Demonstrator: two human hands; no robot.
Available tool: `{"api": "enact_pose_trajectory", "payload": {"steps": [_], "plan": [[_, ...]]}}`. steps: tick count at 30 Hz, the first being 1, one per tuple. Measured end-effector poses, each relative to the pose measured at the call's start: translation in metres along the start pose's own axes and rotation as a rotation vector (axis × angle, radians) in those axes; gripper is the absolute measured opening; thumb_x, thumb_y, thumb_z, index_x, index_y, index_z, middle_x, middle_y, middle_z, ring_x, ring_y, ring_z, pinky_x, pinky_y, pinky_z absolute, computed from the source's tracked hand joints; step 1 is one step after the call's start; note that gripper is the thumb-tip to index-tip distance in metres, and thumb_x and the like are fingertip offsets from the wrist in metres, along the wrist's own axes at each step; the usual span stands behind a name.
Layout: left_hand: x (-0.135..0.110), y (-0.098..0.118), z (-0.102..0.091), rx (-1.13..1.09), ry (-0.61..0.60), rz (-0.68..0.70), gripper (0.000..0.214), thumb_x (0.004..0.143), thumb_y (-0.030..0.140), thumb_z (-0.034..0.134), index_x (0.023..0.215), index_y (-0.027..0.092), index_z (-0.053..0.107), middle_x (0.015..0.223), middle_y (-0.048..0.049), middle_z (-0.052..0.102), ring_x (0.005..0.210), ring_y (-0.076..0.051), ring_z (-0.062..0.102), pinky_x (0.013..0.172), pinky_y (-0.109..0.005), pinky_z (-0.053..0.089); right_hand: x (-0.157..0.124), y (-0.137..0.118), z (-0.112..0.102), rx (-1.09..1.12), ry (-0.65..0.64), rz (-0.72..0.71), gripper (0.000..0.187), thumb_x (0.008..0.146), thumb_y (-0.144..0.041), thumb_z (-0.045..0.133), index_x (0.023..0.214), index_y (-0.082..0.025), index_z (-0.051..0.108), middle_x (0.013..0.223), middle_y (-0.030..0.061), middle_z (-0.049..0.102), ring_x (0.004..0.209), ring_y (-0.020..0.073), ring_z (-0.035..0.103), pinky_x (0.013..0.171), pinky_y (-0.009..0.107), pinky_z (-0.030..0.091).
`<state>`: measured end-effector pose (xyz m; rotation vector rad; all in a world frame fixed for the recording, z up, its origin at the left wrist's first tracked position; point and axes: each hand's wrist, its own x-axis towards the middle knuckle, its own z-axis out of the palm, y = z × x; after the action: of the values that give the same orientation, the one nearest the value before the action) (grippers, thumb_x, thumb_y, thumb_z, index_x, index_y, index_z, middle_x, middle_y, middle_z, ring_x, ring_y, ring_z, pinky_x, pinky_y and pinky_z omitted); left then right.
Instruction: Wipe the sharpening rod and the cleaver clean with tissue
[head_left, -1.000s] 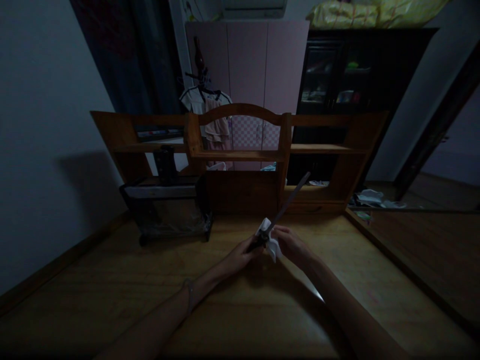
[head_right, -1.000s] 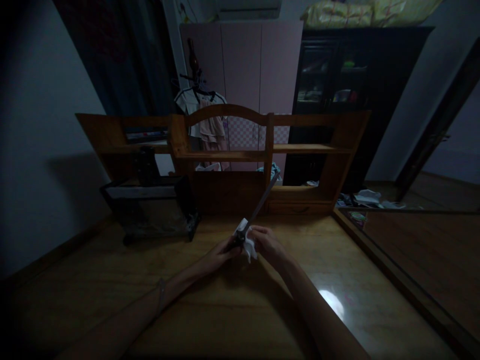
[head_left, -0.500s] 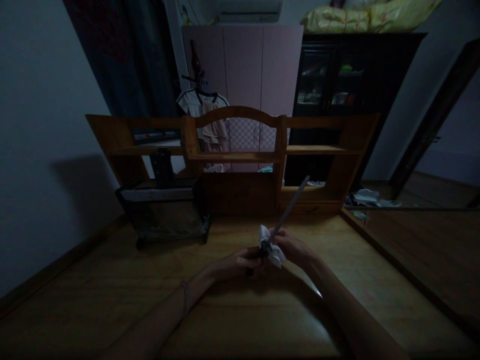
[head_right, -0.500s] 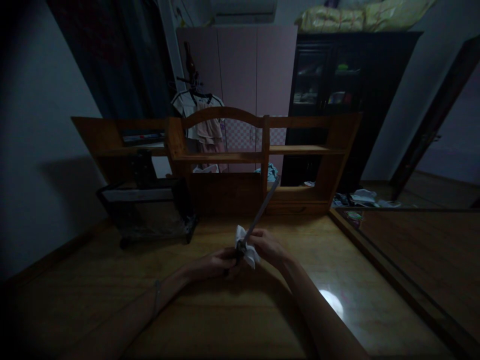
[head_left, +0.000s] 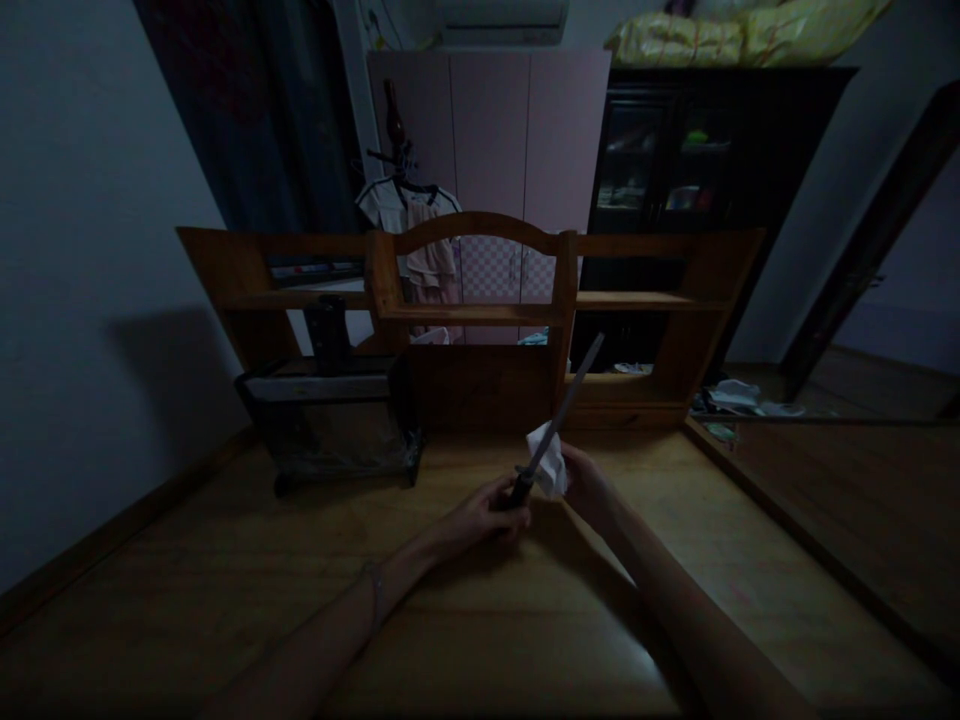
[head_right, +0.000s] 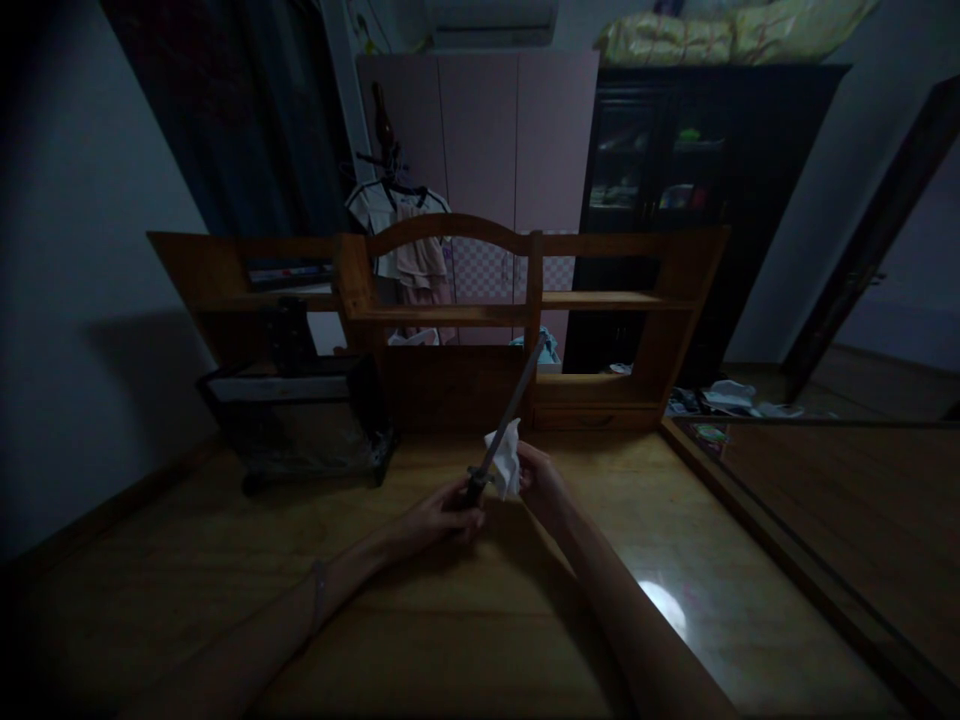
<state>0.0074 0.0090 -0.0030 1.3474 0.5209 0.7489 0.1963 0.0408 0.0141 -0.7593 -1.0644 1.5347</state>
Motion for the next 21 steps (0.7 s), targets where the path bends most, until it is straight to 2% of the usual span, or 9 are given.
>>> {"api": "enact_pose_trajectory", "payload": {"steps": [5, 10, 16, 21], "plan": [[0.002, 0.009, 0.001, 0.152, 0.160, 0.130, 0.034, 0.077, 0.039, 0.066, 0.098, 0.015, 0.055, 0.077, 0.0004, 0.051, 0.062, -0.008, 0.045, 0.056, -0.021, 0.033, 0.000, -0.002, -0.003, 0.121, 0.079, 0.064, 0.017, 0.073, -0.032, 0.065, 0.075, -0.016, 0.065, 0.065, 0.0007, 0.060, 0.055, 0.0105, 0.049, 0.051, 0.022, 0.037], [0.008, 0.010, -0.005, 0.289, 0.298, 0.171, 0.031, 0.079, 0.041, 0.062, 0.090, 0.011, 0.062, 0.084, -0.0038, 0.059, 0.079, -0.015, 0.051, 0.073, -0.025, 0.039, -0.008, -0.001, 0.007, 0.094, -0.003, 0.027, 0.020, 0.073, -0.035, 0.068, 0.074, -0.015, 0.064, 0.062, -0.0019, 0.056, 0.052, 0.0080, 0.043, 0.048, 0.021, 0.030], [0.020, -0.011, -0.020, 0.247, 0.338, 0.235, 0.037, 0.076, 0.039, 0.065, 0.101, 0.012, 0.063, 0.095, -0.0062, 0.064, 0.089, -0.020, 0.056, 0.083, -0.029, 0.041, -0.011, -0.002, 0.015, 0.093, -0.076, 0.036, 0.019, 0.071, -0.032, 0.072, 0.076, -0.014, 0.066, 0.068, 0.0007, 0.058, 0.055, 0.0087, 0.047, 0.050, 0.022, 0.032], [0.020, -0.014, -0.025, 0.224, 0.355, 0.209, 0.039, 0.075, 0.040, 0.066, 0.104, 0.013, 0.064, 0.098, -0.0063, 0.065, 0.091, -0.022, 0.057, 0.084, -0.031, 0.042, -0.017, -0.004, 0.021, 0.052, -0.118, 0.022, 0.021, 0.074, -0.035, 0.069, 0.076, -0.014, 0.066, 0.065, 0.0004, 0.055, 0.054, 0.0087, 0.044, 0.049, 0.022, 0.032]]}}
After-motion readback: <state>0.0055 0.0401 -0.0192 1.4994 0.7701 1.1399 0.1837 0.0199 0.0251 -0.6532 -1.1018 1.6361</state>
